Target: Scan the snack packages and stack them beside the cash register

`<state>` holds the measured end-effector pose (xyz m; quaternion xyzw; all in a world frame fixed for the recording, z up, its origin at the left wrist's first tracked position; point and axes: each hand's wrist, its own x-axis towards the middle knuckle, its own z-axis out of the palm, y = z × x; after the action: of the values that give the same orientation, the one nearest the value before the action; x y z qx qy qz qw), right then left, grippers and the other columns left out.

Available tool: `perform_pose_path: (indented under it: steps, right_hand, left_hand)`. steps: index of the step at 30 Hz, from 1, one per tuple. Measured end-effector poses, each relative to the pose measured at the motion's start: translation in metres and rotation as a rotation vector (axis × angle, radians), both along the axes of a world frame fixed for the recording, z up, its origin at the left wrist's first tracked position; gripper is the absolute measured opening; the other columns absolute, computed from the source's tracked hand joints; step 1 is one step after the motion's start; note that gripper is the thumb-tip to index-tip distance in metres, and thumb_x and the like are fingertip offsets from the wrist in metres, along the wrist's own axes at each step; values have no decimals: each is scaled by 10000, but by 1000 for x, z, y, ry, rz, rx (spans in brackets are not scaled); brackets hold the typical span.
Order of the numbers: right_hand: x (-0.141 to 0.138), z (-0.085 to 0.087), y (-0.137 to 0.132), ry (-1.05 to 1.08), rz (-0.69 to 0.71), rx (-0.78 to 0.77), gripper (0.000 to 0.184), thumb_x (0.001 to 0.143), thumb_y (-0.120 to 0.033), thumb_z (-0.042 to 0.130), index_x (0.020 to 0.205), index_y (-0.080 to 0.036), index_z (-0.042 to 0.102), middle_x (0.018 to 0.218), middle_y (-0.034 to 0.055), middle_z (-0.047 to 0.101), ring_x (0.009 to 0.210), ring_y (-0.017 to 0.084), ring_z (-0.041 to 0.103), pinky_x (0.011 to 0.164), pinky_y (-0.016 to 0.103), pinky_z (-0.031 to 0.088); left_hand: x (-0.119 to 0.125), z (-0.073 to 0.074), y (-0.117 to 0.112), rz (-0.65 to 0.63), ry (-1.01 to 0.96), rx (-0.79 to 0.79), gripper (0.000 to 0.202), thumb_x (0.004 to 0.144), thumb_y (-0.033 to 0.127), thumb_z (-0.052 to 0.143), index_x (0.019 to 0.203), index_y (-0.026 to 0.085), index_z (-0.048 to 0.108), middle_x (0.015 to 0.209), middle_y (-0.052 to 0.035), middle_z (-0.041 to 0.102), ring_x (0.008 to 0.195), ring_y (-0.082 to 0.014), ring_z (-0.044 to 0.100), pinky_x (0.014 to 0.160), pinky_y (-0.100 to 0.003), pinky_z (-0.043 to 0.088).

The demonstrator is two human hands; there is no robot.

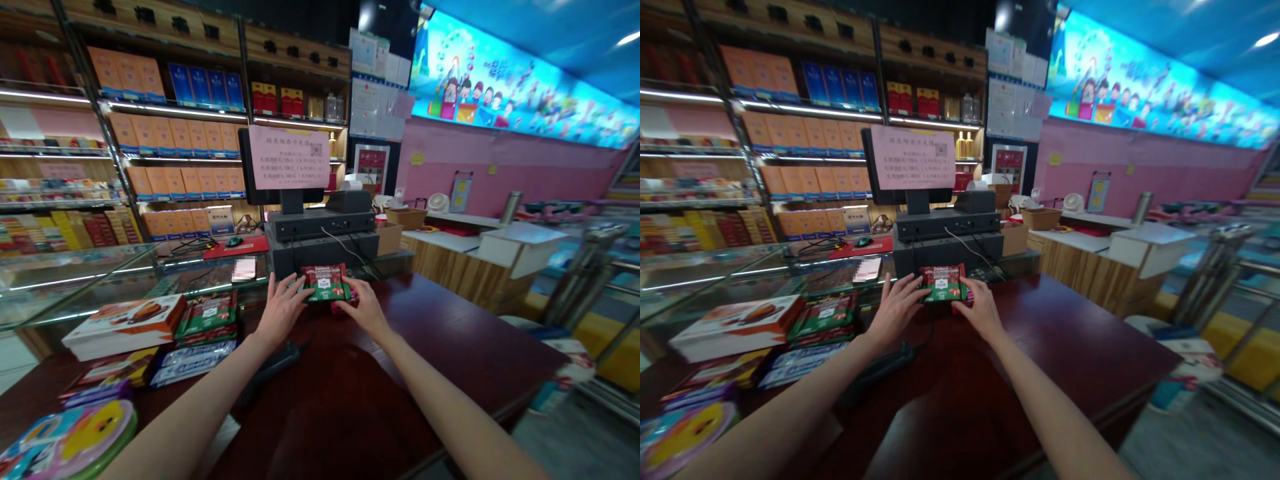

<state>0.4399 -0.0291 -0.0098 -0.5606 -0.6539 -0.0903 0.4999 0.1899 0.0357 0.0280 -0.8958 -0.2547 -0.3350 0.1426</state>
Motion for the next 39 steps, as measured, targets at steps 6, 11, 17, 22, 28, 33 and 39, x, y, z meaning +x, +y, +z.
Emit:
perform_pose_path:
  steps: [6,11,17,22,28,33,39]
  right_hand:
    - [34,-2,6,-32,-16,-95,568,806,-341,763,1337,-233,591,1282,111,622,1222,278,569,1065,472,453]
    - [59,-3,13,-59,-12,-206,595,782,-336,766,1342,-234,592,1291,108,636,1246,277,550,1068,479,443]
    - [78,-4,19,-75,-18,-329,596,760,-318,758,1332,-254,603,1319,95,638,1278,282,532,1075,493,425]
    - [85,-2,23,-85,-27,-423,621,755,-293,732,1356,-247,584,1352,91,625,1297,296,518,1089,490,406]
    - [89,-4,27,-90,-33,-507,606,764,-254,671,1363,-251,574,1360,81,619,1309,297,515,1093,478,402]
    - [92,-8,31,-96,-47,-526,577,778,-243,642,1351,-238,582,1382,85,613,1310,301,519,1092,484,405]
    - [92,-10,29,-80,-57,-518,556,785,-241,632,1340,-236,592,1373,96,624,1297,307,541,1082,511,415]
  left_hand:
    - [32,-7,4,0,-9,-66,389,916,200,611,1286,321,618,1459,-25,578,1411,-300,432,1213,-699,108]
    - [55,-16,4,7,-35,-135,369,917,210,614,1269,320,621,1450,-30,586,1398,-294,447,1213,-698,111]
    - [77,-31,5,22,-55,-214,366,909,212,622,1261,312,620,1438,-31,596,1390,-299,458,1209,-701,119]
    - [90,-39,6,44,-75,-279,353,899,216,633,1240,309,632,1416,-30,616,1373,-301,471,1207,-697,125]
    - [98,-46,6,56,-90,-336,357,896,193,624,1232,312,635,1407,-29,623,1356,-305,484,1193,-713,140]
    - [101,-49,7,78,-75,-363,372,899,201,629,1254,312,625,1426,-35,606,1361,-296,479,1194,-701,156]
    - [105,-52,9,62,-88,-383,372,898,202,626,1253,314,625,1420,-47,611,1356,-290,482,1185,-701,176]
